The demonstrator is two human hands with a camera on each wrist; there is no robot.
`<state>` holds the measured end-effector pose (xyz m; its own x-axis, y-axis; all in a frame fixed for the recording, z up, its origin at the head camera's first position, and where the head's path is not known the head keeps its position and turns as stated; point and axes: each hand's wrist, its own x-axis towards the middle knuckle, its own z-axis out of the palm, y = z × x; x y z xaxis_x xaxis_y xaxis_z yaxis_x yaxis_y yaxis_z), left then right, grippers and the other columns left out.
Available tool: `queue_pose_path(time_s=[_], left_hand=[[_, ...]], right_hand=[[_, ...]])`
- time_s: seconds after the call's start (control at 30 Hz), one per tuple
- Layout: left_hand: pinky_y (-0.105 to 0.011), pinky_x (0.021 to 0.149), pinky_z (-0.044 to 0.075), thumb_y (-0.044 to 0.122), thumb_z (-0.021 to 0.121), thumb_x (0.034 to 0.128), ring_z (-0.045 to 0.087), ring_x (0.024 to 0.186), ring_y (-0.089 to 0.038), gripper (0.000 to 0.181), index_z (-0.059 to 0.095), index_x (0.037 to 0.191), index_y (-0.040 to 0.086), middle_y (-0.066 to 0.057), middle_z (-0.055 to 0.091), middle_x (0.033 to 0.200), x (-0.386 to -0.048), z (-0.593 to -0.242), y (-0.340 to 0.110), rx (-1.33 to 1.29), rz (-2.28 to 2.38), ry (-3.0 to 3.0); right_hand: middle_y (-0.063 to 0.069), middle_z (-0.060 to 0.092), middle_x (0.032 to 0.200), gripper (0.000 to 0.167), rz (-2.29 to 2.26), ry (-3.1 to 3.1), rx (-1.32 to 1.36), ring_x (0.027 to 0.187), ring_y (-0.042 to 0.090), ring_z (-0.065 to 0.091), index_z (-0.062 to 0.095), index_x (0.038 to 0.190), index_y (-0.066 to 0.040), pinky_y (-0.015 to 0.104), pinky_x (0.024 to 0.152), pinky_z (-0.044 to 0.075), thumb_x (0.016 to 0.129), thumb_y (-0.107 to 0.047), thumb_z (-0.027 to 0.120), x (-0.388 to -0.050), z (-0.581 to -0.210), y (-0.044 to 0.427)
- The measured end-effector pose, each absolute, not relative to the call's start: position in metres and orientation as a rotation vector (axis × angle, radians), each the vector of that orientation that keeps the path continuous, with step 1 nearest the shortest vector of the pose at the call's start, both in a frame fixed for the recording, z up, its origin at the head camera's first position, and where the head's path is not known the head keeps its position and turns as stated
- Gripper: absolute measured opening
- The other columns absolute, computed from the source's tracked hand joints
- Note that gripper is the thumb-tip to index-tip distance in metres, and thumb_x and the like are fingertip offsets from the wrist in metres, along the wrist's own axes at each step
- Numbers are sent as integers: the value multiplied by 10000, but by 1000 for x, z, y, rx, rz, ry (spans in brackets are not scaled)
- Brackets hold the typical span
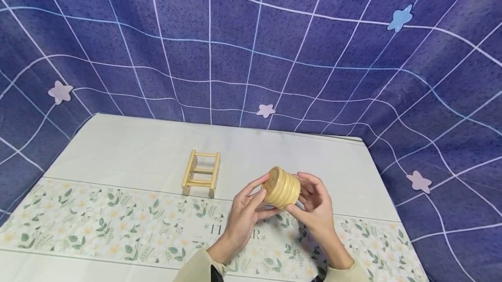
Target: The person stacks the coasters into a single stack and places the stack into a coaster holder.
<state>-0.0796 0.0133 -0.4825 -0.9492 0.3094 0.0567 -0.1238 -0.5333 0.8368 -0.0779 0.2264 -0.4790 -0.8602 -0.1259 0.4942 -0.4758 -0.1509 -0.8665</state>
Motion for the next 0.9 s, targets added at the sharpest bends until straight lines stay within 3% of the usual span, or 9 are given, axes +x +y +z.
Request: queue_pose_path(time_s=[0.33, 0.73, 0.9], left_hand=[[-507, 1018, 672, 234, 513, 1202, 756, 1257, -264, 558, 389, 1695, 5, -292, 574, 1564, -77, -482, 9, 244, 2561, 1275], [-505, 1035, 667, 242, 512, 1203, 742, 1278, -271, 570, 369, 1703, 9, -235, 592, 1548, -73, -486, 3, 217, 2550, 1256], [-516, 1032, 668, 225, 524, 1195, 742, 1282, -271, 557, 380, 1684, 0, -217, 626, 1528, -74, -485, 3, 245, 2540, 1266]], right_hand=[[60, 668, 1529, 733, 2061, -1810, 679, 1386, 206, 661, 460, 1519, 191, 338, 1222, 530, 966, -49, 878, -77, -481, 213], [97, 669, 1525, 706, 2101, -1813, 711, 1392, 228, 656, 488, 1484, 206, 382, 1195, 557, 923, 42, 884, -78, -484, 211], [98, 685, 1505, 697, 2065, -1810, 722, 1367, 223, 674, 503, 1468, 214, 380, 1184, 569, 932, 3, 895, -78, -483, 212]])
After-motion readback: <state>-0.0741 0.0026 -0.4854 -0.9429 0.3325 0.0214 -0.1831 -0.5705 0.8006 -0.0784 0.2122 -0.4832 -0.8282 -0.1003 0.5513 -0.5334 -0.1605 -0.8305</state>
